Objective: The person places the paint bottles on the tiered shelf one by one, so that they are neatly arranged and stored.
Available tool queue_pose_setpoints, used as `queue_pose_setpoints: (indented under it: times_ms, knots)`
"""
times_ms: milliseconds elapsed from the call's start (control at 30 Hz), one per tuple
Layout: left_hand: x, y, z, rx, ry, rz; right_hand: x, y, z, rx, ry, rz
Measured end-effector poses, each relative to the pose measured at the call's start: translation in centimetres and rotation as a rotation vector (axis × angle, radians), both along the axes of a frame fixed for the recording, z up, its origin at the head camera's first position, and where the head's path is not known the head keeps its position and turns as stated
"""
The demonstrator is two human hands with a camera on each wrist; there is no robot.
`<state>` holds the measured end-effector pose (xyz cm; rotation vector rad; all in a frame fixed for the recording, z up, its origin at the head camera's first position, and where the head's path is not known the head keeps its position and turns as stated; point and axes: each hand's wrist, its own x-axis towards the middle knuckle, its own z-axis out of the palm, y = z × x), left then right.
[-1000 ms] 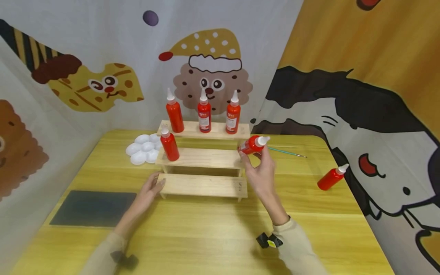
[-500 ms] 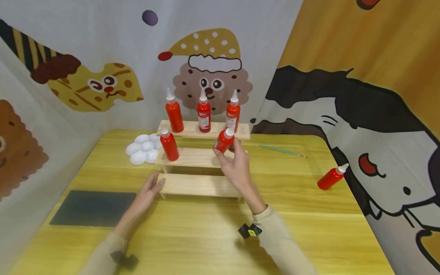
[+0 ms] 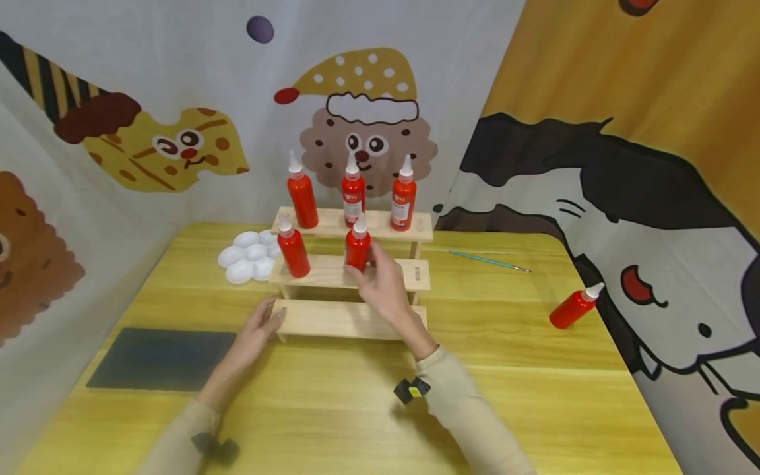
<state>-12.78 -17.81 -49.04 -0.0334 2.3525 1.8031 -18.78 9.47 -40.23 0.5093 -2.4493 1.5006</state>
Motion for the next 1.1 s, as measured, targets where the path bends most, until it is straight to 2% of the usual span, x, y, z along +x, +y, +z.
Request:
queue_pose_setpoints:
  times_ms: [200,333,767,1100]
  knots:
    - [-0.1,-0.1,-0.3,0.001,-0.004,0.002,-0.4,-0.8,-0.5,0.081,-0.019,0.003]
    - [-0.2,-0.2,-0.4,0.001,-0.014,0.004,-0.6,-1.0,-0.8,0.094,-0.028,-0.008]
    - [-0.3,-0.2,-0.5,0.002,-0.003,-0.001,-0.9,-0.9,-1.3,0.100,0.049,-0.009]
    - [-0.3,-0.1,-0.4,0.004,-0.006,-0.001,0.1,0.3,-0.6,0.075,-0.046,-0.027]
